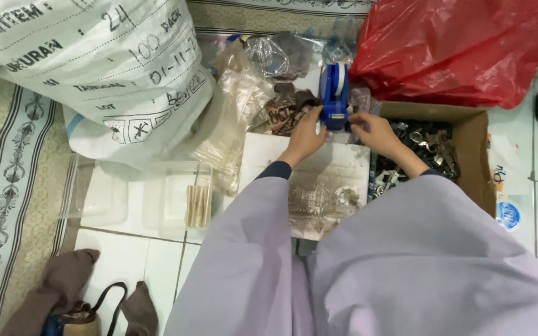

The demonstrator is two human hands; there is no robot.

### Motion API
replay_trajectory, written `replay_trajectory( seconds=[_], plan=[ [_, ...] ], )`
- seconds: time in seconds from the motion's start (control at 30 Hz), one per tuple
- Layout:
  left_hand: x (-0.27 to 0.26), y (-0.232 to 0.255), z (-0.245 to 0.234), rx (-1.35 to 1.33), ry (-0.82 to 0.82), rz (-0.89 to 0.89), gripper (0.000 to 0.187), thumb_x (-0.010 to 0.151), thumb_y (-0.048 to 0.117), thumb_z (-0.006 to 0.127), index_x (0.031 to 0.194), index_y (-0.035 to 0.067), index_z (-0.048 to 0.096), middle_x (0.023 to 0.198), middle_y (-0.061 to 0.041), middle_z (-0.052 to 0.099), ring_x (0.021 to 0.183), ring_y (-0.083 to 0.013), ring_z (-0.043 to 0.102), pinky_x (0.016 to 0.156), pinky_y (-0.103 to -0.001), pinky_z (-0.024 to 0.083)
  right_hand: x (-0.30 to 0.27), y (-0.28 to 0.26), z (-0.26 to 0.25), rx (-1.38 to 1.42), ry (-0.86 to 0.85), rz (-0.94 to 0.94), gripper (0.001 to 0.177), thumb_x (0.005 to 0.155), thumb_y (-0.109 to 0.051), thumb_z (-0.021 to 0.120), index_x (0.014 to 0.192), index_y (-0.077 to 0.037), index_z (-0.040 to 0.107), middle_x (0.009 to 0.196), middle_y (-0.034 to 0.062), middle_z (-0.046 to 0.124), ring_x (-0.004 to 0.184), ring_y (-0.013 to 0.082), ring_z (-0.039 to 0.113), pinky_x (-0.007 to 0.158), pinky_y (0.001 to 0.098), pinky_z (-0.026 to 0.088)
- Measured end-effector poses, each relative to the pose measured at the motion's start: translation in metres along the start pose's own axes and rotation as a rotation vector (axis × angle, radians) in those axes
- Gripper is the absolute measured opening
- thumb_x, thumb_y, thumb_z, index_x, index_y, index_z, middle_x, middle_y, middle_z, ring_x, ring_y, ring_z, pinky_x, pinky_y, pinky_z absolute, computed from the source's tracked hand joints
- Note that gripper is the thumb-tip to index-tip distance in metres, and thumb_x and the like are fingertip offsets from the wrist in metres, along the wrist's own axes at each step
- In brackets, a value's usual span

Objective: The person sits on the floor and places small metal hardware pieces into a clear plastic bag. They seal the bag and place it into a white box. The person then picks up a brown patterned fabric item, unfolds it, and places it into a cardboard box filled with similar hardware.

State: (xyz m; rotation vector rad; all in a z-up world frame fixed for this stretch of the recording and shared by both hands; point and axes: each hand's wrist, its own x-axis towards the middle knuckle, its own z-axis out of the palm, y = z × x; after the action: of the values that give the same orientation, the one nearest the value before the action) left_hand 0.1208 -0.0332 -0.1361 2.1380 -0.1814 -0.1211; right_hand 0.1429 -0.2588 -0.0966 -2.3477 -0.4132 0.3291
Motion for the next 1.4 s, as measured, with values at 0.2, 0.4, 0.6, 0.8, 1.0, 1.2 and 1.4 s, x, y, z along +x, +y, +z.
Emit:
replay_trajectory(
  seconds=[0.2,0.4,0.6,0.8,1.0,1.2,1.4],
  plan=[
    [-0.010,0.065,0.094,0.044,-0.038,0.337,0.056,0.094,0.020,0.058,0.145,0.000,0.049,0.142,-0.034,0.053,0.138,-0.0470,0.048,0.116,-0.054,0.040,-0.104,0.066,-0.021,-0.074,0.062,0.101,0.036,0.100,-0.015,0.061,0.134,-0.002,0.062,0.127,0.0232,0.064,0.119,0.0401,0.063,0.095,0.0497,0.056],
    [-0.019,0.090,0.201,0.257,-0.362,0.393,0.058,0.095,0.020,0.057,0.150,0.004,0.045,0.153,-0.029,0.045,0.148,-0.0422,0.038,0.119,-0.059,0.035,-0.193,0.086,-0.044,-0.353,-0.027,0.184,0.049,0.095,-0.018,0.064,0.140,-0.003,0.055,0.139,0.0258,0.055,0.129,0.0446,0.057,0.102,0.0531,0.053],
    [-0.050,0.072,0.267,0.443,-0.561,0.245,0.070,0.090,0.026,0.063,0.150,-0.002,0.041,0.156,-0.037,0.031,0.150,-0.0491,0.025,0.122,-0.058,0.026,-0.238,0.127,-0.030,-0.452,-0.167,0.311,0.071,0.086,-0.028,0.072,0.150,-0.011,0.045,0.158,0.0260,0.038,0.142,0.0467,0.043,0.105,0.0584,0.051],
    [-0.077,0.057,0.289,0.550,-0.680,0.188,0.073,0.093,0.040,0.061,0.154,0.007,0.038,0.159,-0.032,0.026,0.151,-0.0486,0.021,0.118,-0.063,0.025,-0.261,0.143,-0.019,-0.531,-0.316,0.435,0.095,0.082,-0.053,0.076,0.159,-0.019,0.033,0.168,0.0266,0.013,0.152,0.0433,0.028,0.109,0.0605,0.046],
    [-0.088,0.078,0.256,0.593,-0.716,0.152,0.071,0.096,0.048,0.061,0.151,0.009,0.040,0.165,-0.028,0.020,0.155,-0.0406,0.015,0.114,-0.071,0.022,-0.263,0.148,0.001,-0.586,-0.301,0.482,0.086,0.091,-0.050,0.068,0.161,-0.019,0.029,0.165,0.0275,0.021,0.152,0.0440,0.026,0.107,0.0620,0.045],
    [-0.074,0.015,0.304,0.631,-0.617,0.248,0.070,0.093,0.046,0.066,0.144,0.002,0.047,0.150,-0.028,0.041,0.145,-0.0405,0.037,0.110,-0.061,0.039,-0.266,0.165,0.019,-0.648,-0.203,0.440,0.065,0.086,-0.050,0.071,0.142,-0.020,0.056,0.156,0.0181,0.037,0.142,0.0381,0.043,0.100,0.0544,0.052],
    [-0.067,-0.009,0.316,0.690,-0.466,0.353,0.055,0.086,0.036,0.071,0.130,0.005,0.059,0.117,-0.017,0.062,0.117,-0.0366,0.059,0.099,-0.055,0.043,-0.258,0.164,0.009,-0.596,-0.239,0.361,0.070,0.085,-0.039,0.073,0.145,-0.012,0.050,0.143,0.0182,0.049,0.134,0.0367,0.052,0.098,0.0512,0.052]
  ],
)
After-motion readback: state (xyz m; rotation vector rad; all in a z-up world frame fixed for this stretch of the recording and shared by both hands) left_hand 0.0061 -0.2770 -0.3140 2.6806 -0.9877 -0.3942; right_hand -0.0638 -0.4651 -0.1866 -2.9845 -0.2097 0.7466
